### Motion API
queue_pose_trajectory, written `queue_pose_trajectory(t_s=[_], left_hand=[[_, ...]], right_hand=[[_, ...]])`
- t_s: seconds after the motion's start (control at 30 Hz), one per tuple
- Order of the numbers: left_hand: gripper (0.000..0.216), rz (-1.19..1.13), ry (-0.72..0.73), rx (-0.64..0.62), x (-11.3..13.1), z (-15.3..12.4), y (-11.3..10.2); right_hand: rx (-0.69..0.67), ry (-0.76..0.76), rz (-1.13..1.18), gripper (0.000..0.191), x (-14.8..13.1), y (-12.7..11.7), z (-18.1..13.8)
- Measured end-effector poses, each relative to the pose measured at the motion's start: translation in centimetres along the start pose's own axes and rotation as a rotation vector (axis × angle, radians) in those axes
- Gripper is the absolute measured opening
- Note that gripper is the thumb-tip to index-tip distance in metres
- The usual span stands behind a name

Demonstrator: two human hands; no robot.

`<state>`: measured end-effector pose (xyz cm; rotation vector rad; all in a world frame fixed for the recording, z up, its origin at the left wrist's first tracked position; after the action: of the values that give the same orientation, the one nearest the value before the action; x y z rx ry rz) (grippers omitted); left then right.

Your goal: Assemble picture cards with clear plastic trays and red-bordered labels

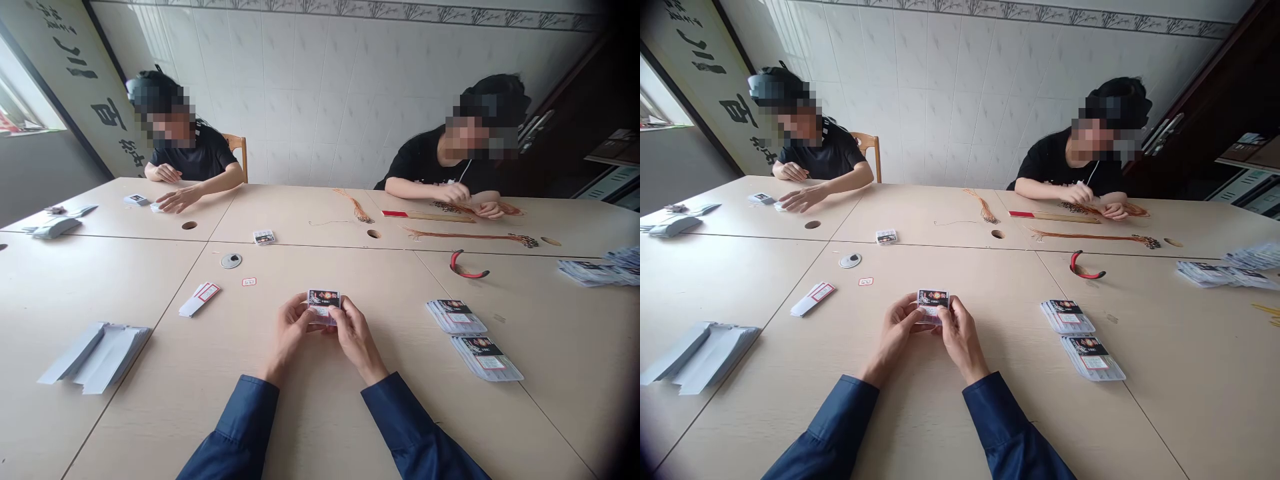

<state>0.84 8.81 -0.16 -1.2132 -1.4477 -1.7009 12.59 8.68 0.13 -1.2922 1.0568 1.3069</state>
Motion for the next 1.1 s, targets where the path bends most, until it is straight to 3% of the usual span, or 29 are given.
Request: queue_pose_trajectory(t_s=[0.4,0.73,0.9,1.1], left_hand=[[0.030,-0.006,-0.035,0.059,-0.2,-0.1,-0.3],[0.036,-0.004,-0.006,-0.016,-0.2,0.1,0.0],[0.036,-0.010,-0.018,0.010,-0.4,0.0,-0.2],[0.037,0.021,-0.056,0.035,-0.6,0.1,-0.4]], right_hand=[[0.018,0.027,-0.039,0.032,0.5,-0.2,-0.1],[0.021,0.013,0.041,0.030,0.0,-0.2,0.0],[0.033,0.014,0.048,0.033,-0.1,-0.2,-0.1],[0.127,-0.049,0.029,0.036,-0.5,-1.2,-0.1]])
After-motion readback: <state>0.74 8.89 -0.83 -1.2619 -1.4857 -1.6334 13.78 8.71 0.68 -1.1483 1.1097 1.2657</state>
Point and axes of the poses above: each hand's wrist, its own z-axis towards the middle knuckle, its own y-axis out of the palm, x = y × z, the point moved 8 cm from there along z, towards the middle knuckle, and after that the axes turned 5 degrees about -x, right-handed, at the moved point
